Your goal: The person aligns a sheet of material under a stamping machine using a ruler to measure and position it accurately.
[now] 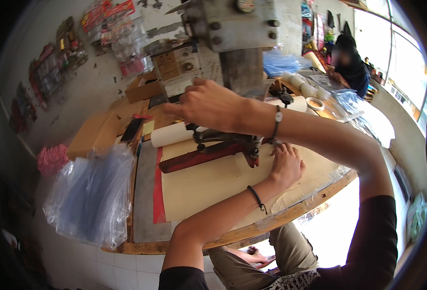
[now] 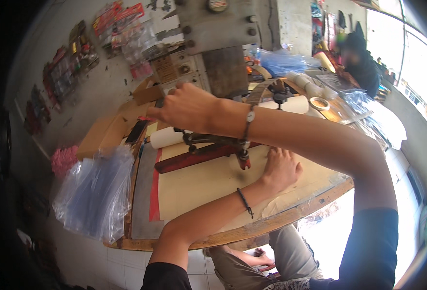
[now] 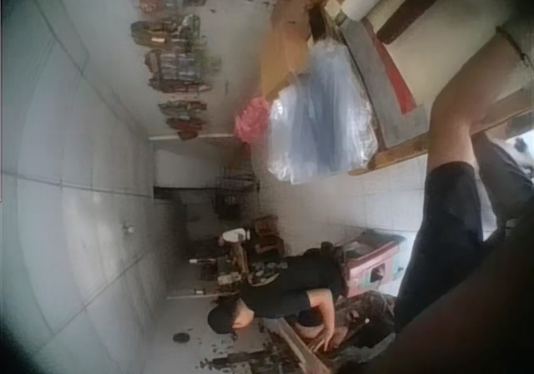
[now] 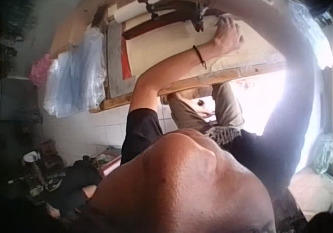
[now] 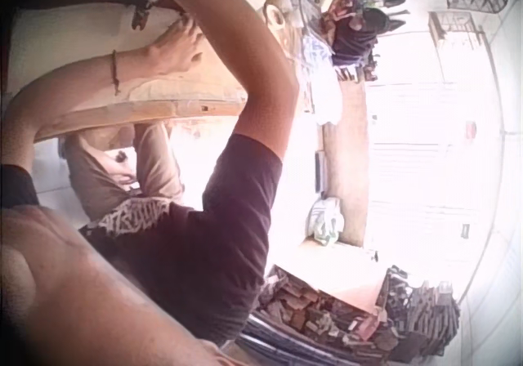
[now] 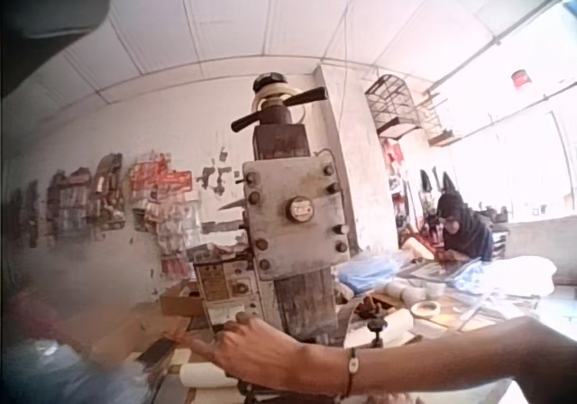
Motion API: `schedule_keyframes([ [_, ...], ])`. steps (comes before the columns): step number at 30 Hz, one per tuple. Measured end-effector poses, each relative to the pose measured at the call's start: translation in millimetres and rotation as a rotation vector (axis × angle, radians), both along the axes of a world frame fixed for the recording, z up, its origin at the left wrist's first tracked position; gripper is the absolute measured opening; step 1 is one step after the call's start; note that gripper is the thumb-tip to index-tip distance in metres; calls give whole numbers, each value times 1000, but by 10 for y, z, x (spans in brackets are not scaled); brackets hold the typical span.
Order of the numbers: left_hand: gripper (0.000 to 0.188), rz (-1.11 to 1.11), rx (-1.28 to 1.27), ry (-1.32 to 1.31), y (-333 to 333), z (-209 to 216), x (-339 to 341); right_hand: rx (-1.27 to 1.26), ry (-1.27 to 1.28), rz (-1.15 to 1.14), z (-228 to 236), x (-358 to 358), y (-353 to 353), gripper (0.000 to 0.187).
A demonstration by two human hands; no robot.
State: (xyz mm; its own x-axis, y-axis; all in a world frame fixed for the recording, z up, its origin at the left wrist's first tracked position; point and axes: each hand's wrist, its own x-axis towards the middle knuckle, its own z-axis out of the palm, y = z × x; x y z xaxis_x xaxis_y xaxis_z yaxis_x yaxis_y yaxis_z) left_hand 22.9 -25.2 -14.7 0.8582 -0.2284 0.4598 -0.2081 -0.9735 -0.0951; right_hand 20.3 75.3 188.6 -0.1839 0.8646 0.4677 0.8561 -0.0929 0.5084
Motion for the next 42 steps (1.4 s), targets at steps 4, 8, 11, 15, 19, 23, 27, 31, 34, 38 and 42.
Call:
schedule_keyframes([
  [4, 50, -57, -26, -58, 0, -36, 34, 4, -36, -95, -12, 29, -8, 34],
  [8, 49, -162, -23, -83, 57, -117, 121, 15, -80, -85, -69, 13, 58, 34],
  [11, 46, -196, -69, -76, 61, -108, 110, 32, -111, -79, -115, 25, 83, 37],
  [15, 44, -220, -103, -216, 74, -135, 118, 16, -62, -52, -111, 20, 97, 42],
  [19, 43, -220, -102, -239, 57, -148, 144, 102, -58, 80, -146, 29, 55, 45],
  [23, 44, -214, -128, -215, 48, -83, 113, -174, 82, -94, -68, -124, -30, 44],
  [27, 47, -152, -74, 4, 58, -77, 113, -120, 125, -21, -110, -91, 21, 40],
  [31, 41, -25, -7, -17, -5, -66, 55, 59, -12, 250, -134, 70, 61, 42],
  [34, 49, 22, 71, -95, -66, -55, 10, 91, 68, 265, -136, 95, 25, 40],
  [38, 55, 42, 122, -62, 4, -18, -33, 36, 177, 148, -96, -10, 41, 35],
  [42, 56, 64, 119, -45, -10, 1, -23, 21, 213, 71, 10, -42, -42, 40],
])
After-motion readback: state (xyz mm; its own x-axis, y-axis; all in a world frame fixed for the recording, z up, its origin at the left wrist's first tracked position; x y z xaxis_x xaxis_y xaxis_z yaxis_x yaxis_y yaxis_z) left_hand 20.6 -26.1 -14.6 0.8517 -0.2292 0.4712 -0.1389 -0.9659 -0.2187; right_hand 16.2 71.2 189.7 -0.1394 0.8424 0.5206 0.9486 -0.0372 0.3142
